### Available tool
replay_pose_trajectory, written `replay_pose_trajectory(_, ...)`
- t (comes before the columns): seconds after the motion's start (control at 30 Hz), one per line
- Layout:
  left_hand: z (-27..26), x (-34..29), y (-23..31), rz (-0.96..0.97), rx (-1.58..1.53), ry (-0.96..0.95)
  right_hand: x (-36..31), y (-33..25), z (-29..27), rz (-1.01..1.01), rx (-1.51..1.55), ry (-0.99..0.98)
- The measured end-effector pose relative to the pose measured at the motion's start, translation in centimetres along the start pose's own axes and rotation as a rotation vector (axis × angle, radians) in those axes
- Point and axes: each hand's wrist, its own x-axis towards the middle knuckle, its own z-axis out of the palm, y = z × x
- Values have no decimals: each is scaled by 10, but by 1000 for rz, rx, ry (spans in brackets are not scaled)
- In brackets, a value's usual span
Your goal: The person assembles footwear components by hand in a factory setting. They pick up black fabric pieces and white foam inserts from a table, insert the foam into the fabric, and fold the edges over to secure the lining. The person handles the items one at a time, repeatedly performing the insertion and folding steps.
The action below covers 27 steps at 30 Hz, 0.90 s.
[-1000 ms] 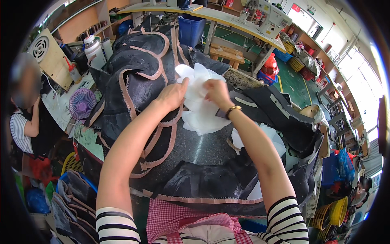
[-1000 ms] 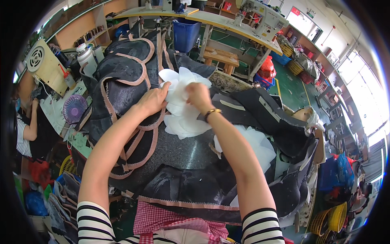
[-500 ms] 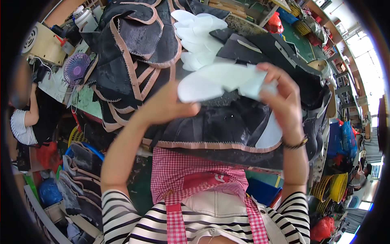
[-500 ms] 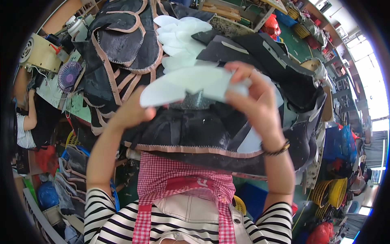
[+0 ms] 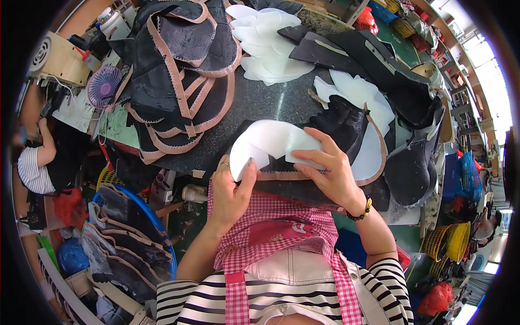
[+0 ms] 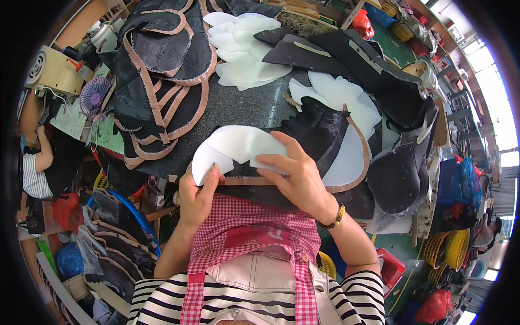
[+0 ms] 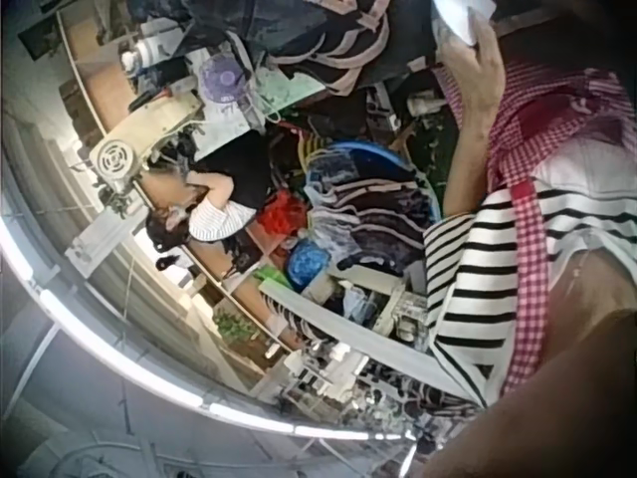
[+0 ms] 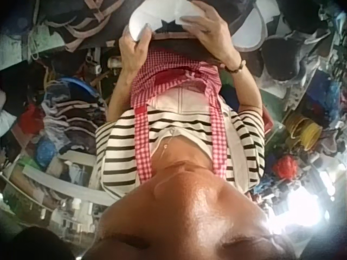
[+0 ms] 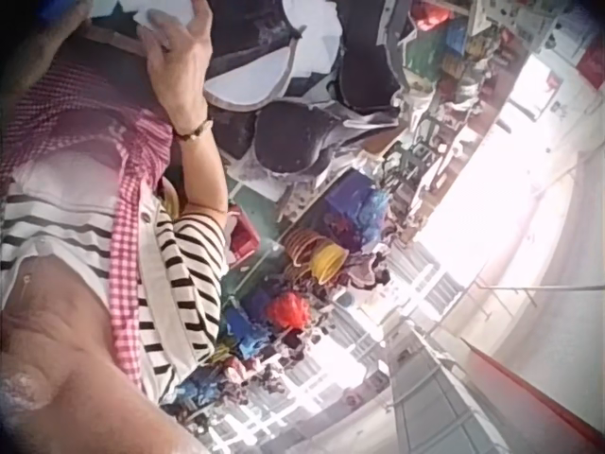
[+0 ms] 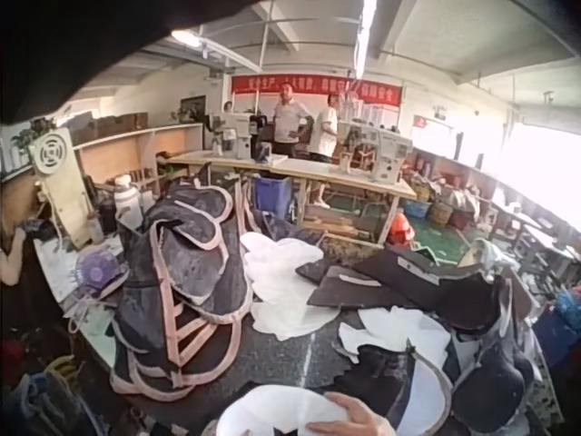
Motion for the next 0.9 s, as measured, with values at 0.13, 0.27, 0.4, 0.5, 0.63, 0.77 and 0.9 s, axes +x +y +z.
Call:
replay_pose_trajectory(0.13,-27,30,19,188,66,-142,8,4,-19,262,395,-50)
replay_pose_trajectory(0.27,-32,77,47,492,179,-305,22,13,-45,385,703,41)
replay_pose_trajectory(0.4,-11,87,64,516,108,-359,25,15,-67,427,600,11)
replay_pose_trajectory(0.5,7,80,66,357,-121,-354,26,4,-58,-32,-135,125)
replay_pose_trajectory(0.63,14,67,74,328,-223,-369,43,-24,-42,193,270,116)
replay_pose_trajectory(0.77,12,60,74,344,-255,-376,44,-24,-41,211,729,-30)
replay_pose_trajectory(0.9,8,61,78,354,-178,-412,43,-11,-47,144,438,161)
